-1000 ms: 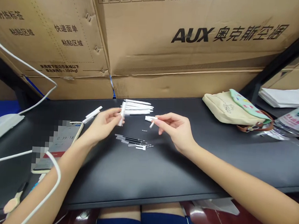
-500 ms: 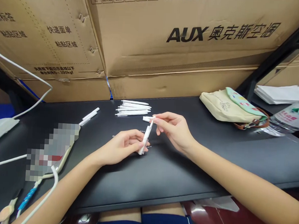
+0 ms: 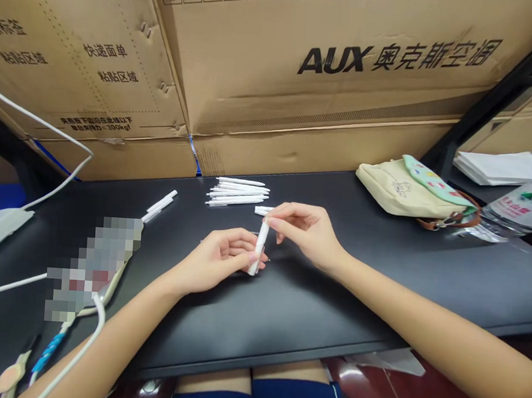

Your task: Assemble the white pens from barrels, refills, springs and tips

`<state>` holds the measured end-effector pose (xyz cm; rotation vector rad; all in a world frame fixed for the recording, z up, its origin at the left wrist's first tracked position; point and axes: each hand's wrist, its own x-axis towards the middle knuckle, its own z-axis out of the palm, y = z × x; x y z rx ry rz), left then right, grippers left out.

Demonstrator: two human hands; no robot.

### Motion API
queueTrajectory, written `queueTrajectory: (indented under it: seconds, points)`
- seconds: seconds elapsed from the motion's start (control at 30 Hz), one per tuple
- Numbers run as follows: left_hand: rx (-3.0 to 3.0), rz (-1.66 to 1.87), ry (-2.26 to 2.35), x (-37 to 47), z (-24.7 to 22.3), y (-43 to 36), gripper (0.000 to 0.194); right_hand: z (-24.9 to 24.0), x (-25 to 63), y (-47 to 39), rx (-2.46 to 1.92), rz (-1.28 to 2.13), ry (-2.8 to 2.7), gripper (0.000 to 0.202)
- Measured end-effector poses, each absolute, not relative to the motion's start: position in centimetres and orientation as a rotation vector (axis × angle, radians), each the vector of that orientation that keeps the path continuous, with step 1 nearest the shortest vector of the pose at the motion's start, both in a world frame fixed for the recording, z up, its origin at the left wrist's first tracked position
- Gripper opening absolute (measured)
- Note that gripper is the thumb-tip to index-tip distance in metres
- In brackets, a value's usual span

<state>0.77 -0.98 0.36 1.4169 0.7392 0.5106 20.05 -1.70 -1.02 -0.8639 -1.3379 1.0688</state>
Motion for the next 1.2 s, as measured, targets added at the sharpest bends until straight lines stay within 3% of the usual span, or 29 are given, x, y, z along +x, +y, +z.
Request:
queueTrajectory:
  seconds: [0.2, 0.63, 0.77, 1.0, 1.2]
  points:
    - [1.352, 0.595, 0.757, 0.9, 0.0, -1.0, 0.026, -0.9, 20.5, -2.1, -0.839, 0.836, -1.701, 0.014]
    - [1.316, 0.606, 0.770, 1.2, 0.2, -1.0, 0.029, -1.6, 20.0, -1.9, -0.814, 1.022, -1.494, 0.015]
    - [1.313, 0.589, 0.746, 1.1, 0.2, -1.1, 0.038, -1.7, 20.1, -1.9, -0.831, 1.026, -1.534, 0.016]
    - [1.341, 0.611, 0.713, 0.7, 0.4, -0.8, 0.071, -1.9, 19.9, -2.0, -0.940, 0.996, -1.603, 0.031]
    - [1.323, 0.657, 0.740, 0.7, 0.7, -0.7, 0.063, -2.1, 19.8, -1.9, -0.975, 1.001, -1.567, 0.031]
